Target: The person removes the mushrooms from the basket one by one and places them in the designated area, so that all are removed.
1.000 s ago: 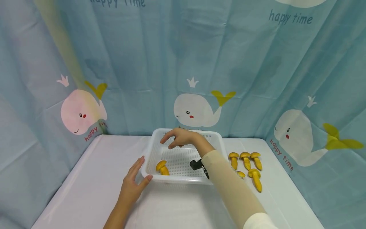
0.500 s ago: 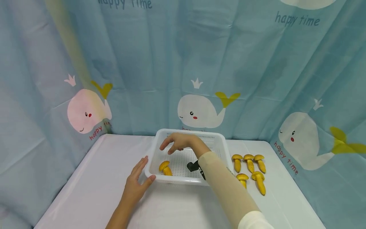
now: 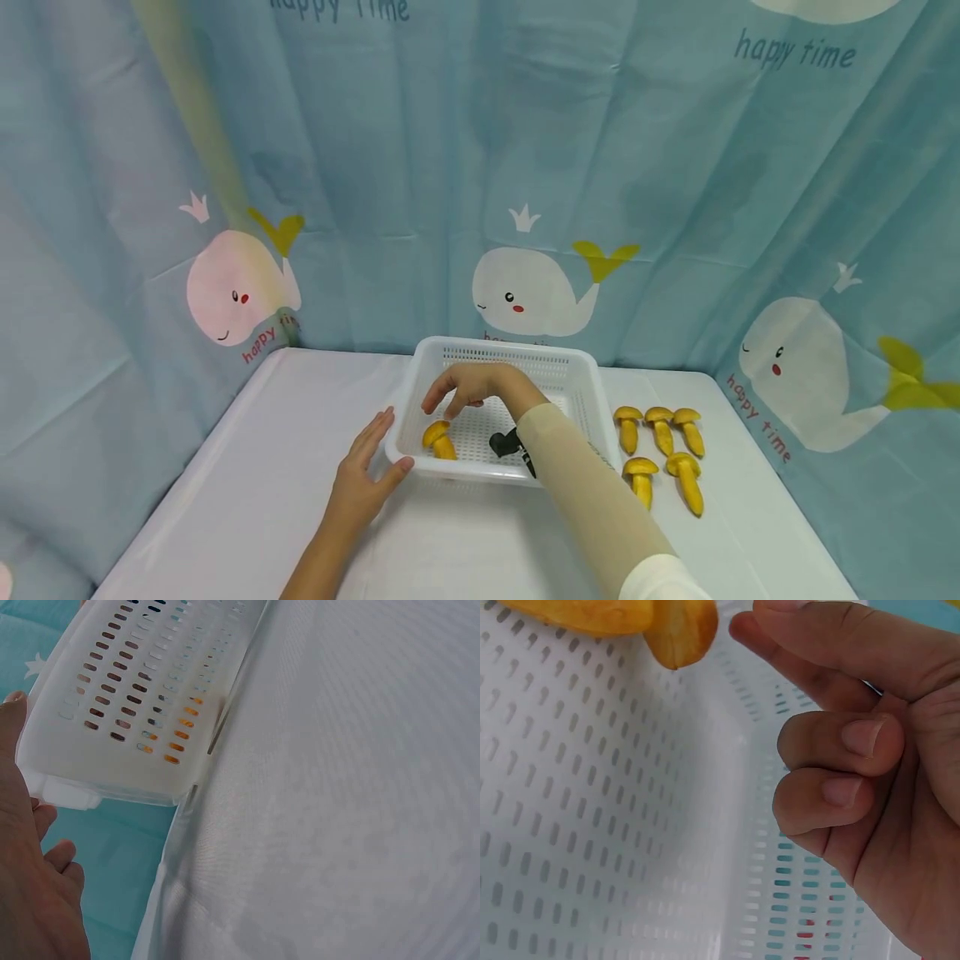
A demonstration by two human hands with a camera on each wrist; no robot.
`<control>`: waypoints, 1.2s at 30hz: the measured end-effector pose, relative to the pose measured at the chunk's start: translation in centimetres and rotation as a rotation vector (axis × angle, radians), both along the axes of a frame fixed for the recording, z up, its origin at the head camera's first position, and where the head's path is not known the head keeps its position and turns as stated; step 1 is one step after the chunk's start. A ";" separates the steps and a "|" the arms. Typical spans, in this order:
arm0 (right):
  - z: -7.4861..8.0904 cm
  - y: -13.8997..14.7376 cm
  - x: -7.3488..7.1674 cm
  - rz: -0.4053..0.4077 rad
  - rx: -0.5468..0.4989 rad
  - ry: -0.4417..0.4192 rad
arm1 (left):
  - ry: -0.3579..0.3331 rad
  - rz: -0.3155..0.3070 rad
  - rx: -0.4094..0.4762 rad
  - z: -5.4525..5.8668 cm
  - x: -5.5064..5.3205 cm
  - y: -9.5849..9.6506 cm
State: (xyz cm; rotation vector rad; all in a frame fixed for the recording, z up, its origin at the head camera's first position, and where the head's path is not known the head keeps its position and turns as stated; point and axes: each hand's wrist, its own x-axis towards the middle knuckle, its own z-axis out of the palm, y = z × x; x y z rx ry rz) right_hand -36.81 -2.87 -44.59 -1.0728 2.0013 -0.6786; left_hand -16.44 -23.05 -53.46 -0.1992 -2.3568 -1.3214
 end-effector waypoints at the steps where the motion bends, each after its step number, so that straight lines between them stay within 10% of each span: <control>1: -0.2 0.0 0.0 0.001 0.005 -0.005 | 0.002 -0.001 -0.001 0.0 0.0 0.0; 36: -1.9 -0.5 0.1 -0.008 0.112 -0.120 | 0.001 0.008 -0.005 -0.2 0.1 0.1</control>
